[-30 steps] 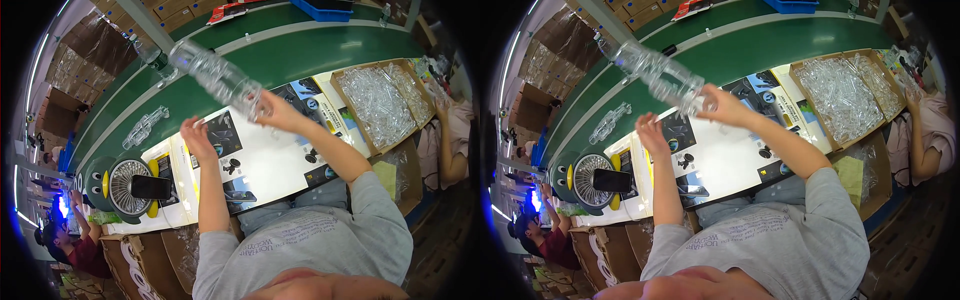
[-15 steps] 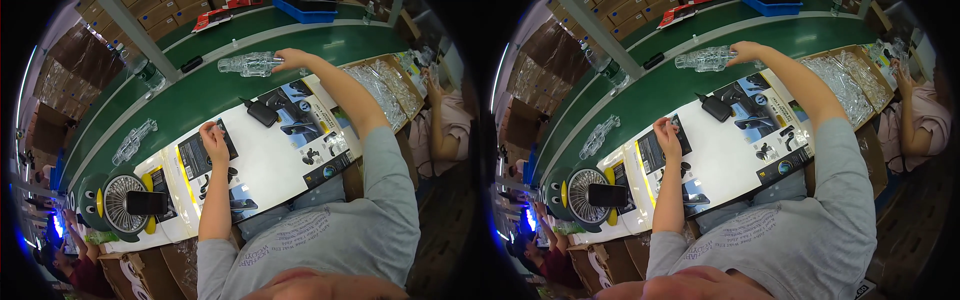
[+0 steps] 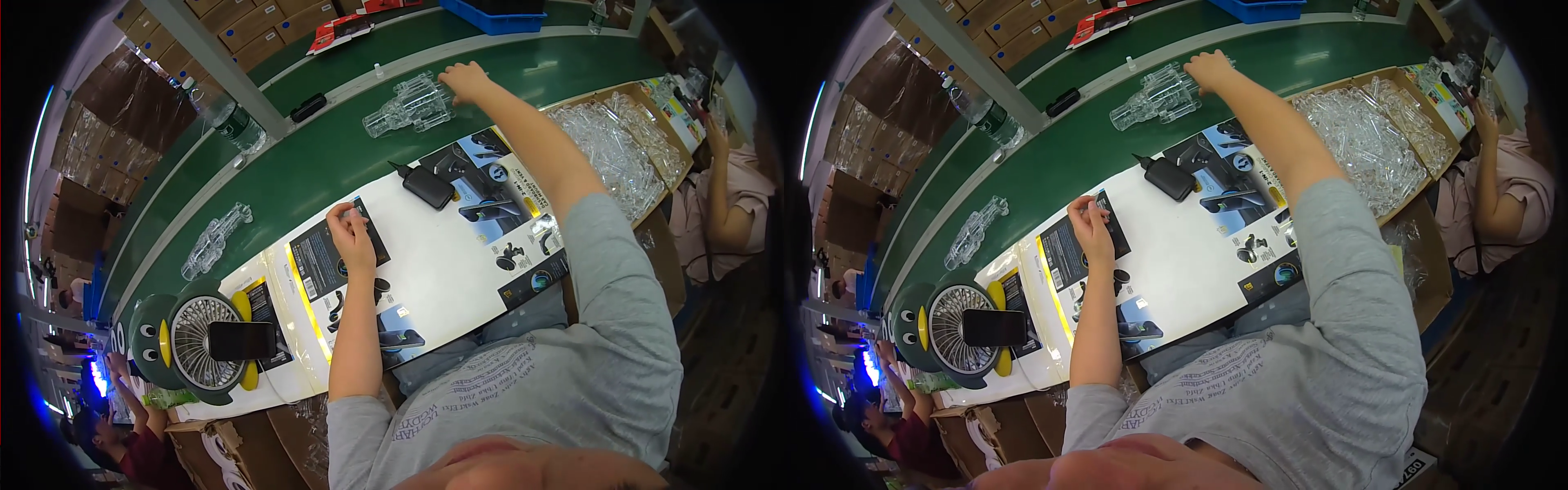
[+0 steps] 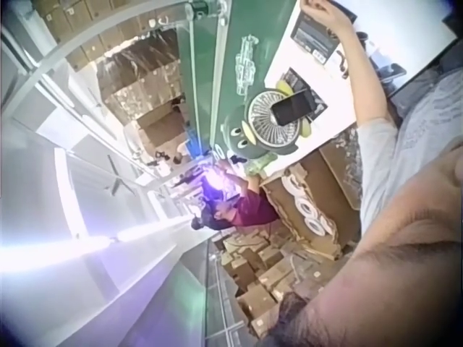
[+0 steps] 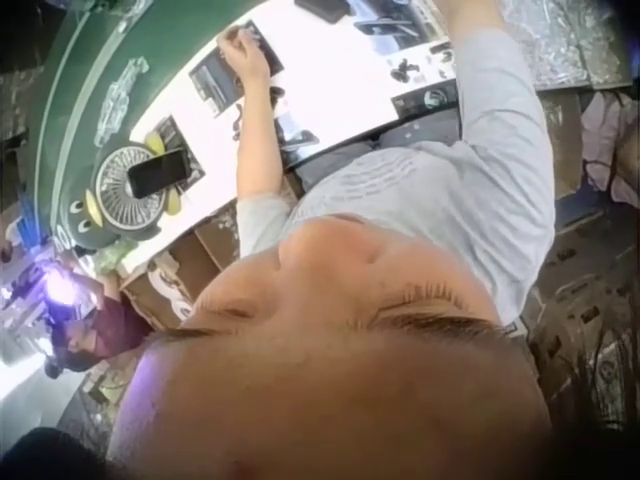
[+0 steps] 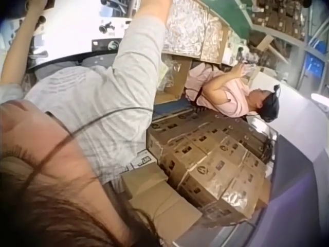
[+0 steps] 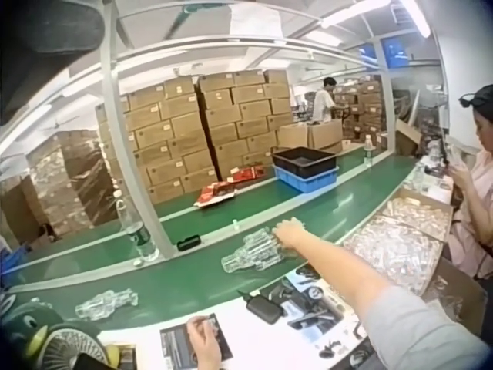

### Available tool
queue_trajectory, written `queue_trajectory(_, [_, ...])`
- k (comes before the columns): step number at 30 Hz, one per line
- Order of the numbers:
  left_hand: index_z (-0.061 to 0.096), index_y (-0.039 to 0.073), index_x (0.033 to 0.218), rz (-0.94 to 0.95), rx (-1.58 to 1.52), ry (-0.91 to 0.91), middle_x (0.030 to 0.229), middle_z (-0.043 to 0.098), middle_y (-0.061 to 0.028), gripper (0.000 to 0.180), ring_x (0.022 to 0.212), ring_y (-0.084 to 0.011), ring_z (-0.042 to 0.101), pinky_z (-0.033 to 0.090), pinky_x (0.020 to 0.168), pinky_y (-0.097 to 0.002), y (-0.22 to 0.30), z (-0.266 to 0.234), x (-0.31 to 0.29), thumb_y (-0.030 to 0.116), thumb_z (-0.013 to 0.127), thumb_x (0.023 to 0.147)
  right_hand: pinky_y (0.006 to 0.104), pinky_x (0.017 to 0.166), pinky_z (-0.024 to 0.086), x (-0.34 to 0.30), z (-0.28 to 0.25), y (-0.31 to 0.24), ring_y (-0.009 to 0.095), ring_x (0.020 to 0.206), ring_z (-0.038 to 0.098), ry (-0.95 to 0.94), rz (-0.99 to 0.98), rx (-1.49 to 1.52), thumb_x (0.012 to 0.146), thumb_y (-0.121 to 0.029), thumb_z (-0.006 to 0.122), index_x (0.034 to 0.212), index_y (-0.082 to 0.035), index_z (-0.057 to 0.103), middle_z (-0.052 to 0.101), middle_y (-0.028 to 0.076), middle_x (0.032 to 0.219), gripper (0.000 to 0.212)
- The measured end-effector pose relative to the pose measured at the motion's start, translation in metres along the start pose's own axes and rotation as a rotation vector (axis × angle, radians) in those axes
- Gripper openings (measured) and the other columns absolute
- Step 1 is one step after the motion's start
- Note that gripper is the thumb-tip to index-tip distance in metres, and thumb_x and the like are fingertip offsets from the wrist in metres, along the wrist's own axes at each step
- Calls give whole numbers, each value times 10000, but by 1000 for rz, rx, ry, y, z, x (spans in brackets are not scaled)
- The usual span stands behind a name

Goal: Applying liquid from a squeeze bottle to a plastic part and then assembling various components on an assembly line.

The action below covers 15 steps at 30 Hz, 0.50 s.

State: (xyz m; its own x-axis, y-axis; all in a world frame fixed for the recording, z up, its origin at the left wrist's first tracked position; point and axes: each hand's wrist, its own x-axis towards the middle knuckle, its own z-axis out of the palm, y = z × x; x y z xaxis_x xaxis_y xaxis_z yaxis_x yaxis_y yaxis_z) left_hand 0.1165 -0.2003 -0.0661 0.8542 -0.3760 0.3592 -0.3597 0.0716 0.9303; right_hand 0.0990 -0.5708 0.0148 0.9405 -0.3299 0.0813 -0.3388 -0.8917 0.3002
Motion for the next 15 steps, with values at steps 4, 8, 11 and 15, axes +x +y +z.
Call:
queue_trajectory(4, [434, 18, 1009, 1, -7, 3, 901, 512, -38, 163, 654, -64, 524, 407, 578, -185, -2, 3, 1, 143, 438, 905, 384, 857, 391, -7, 18, -8, 223, 1078, 474, 73, 113, 40, 624, -196, 727, 1177, -183, 483, 521, 50, 1115, 605])
queue_trajectory(8, [441, 21, 992, 10, -32, -8, 857, 523, -37, 148, 645, -64, 522, 406, 568, -185, -3, 6, 3, 141, 445, 905, 391, 837, 415, -16, 23, 0, 229, 1074, 477, 208, 180, 58, 662, -113, 645, 1176, -180, 482, 519, 58, 1119, 543])
queue_trajectory(11, [445, 20, 981, 6, -21, 0, 834, 528, -36, 141, 639, -64, 520, 406, 560, -184, -4, 4, 2, 138, 447, 905, 400, 841, 428, -29, 6, -8, 250, 1061, 486, 257, 196, 209, 684, -103, 603, 1169, -169, 487, 519, 71, 1118, 503])
queue_trajectory(15, [450, 19, 968, 13, -43, 26, 858, 530, -40, 130, 635, -63, 517, 408, 557, -182, -2, 0, 1, 131, 448, 903, 389, 883, 415, -65, -7, -52, 278, 1044, 495, 335, 118, 564, 704, -125, 580, 1133, -141, 512, 517, 95, 1122, 435])
